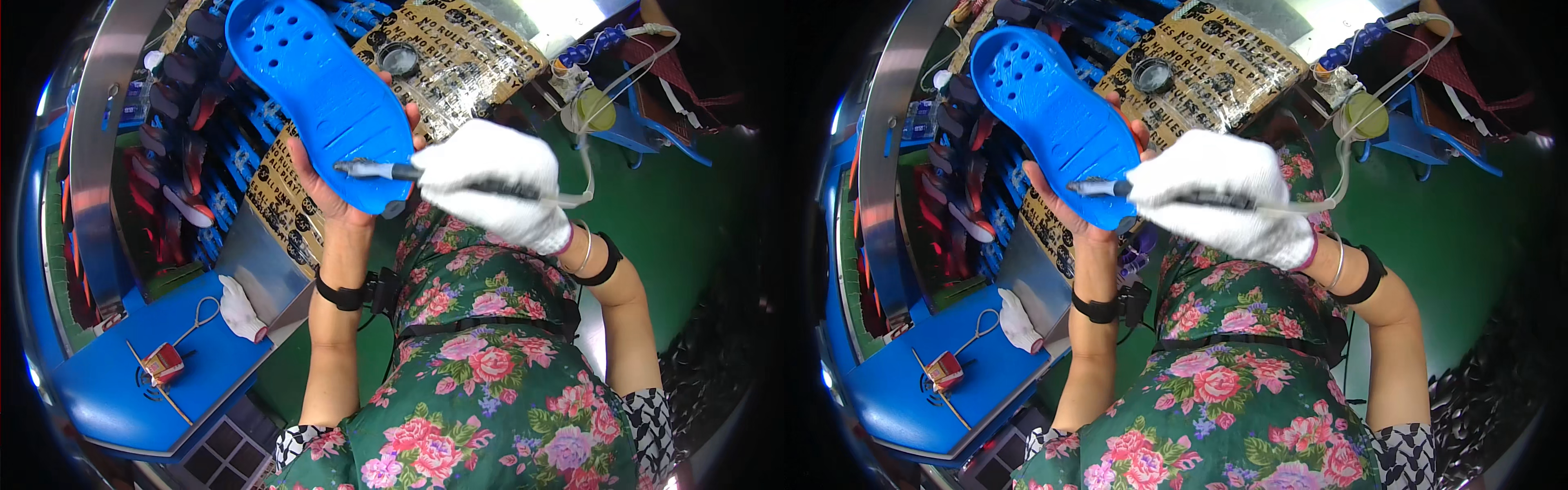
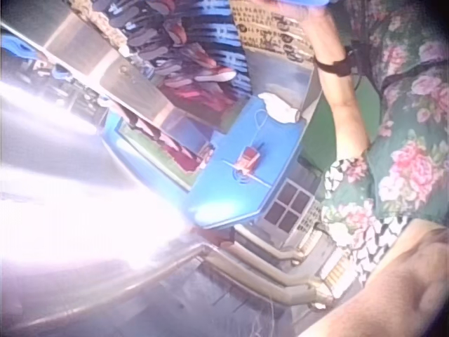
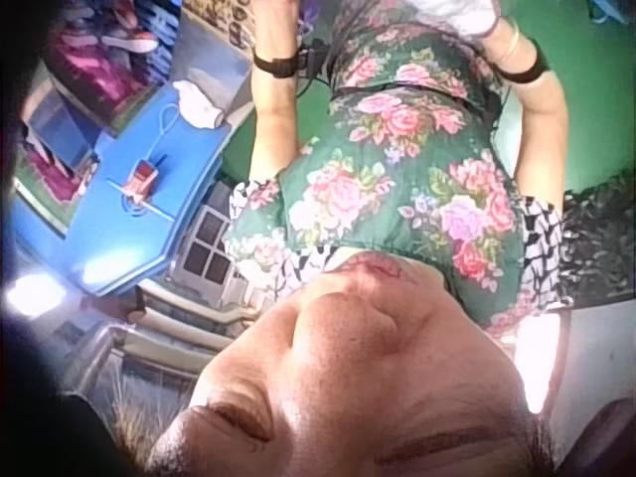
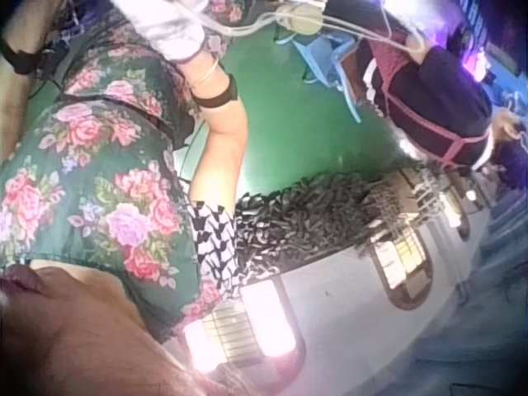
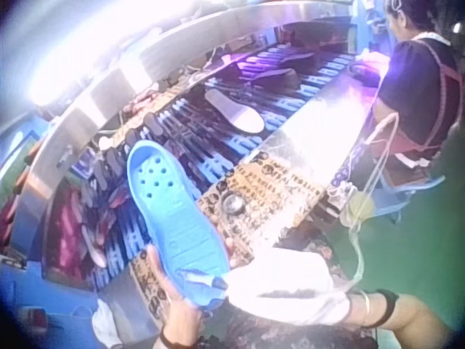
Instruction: The worker is applying glue to the bottom of shoe soles using a specialized brush tool on an assembly line.
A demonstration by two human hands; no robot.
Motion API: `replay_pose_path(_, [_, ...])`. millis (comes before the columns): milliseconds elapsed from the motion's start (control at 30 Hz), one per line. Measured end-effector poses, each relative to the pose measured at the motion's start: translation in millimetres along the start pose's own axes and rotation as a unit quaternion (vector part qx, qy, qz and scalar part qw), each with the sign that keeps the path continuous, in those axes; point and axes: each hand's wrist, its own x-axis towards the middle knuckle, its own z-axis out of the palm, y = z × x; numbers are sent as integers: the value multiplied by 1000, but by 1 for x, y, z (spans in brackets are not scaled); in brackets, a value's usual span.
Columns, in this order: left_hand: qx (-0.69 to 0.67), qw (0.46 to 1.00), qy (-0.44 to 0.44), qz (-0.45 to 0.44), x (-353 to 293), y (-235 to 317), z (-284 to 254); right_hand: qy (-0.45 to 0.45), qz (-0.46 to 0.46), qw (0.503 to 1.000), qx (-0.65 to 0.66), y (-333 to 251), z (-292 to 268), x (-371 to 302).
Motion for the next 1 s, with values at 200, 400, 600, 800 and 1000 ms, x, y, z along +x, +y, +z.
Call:
replay_pose_path(200, [-2, 997, -26, -74, 1, 10, -5, -55, 85, 987, 124, -16, 2, -7])
replay_pose_path(400, [51, 990, -28, -128, 4, 28, 0, -81, -93, 989, -87, -5, 5, -11])
replay_pose_path(600, [122, 978, -2, -170, -2, 31, 2, -100, 25, 993, 55, -13, -4, -9])
replay_pose_path(800, [199, 960, 72, -183, 2, 47, 7, -147, -113, 976, -111, -9, 11, -28])
replay_pose_path(1000, [160, 968, 37, -189, 1, 55, -12, -18, 88, 995, 53, -8, 9, -7])
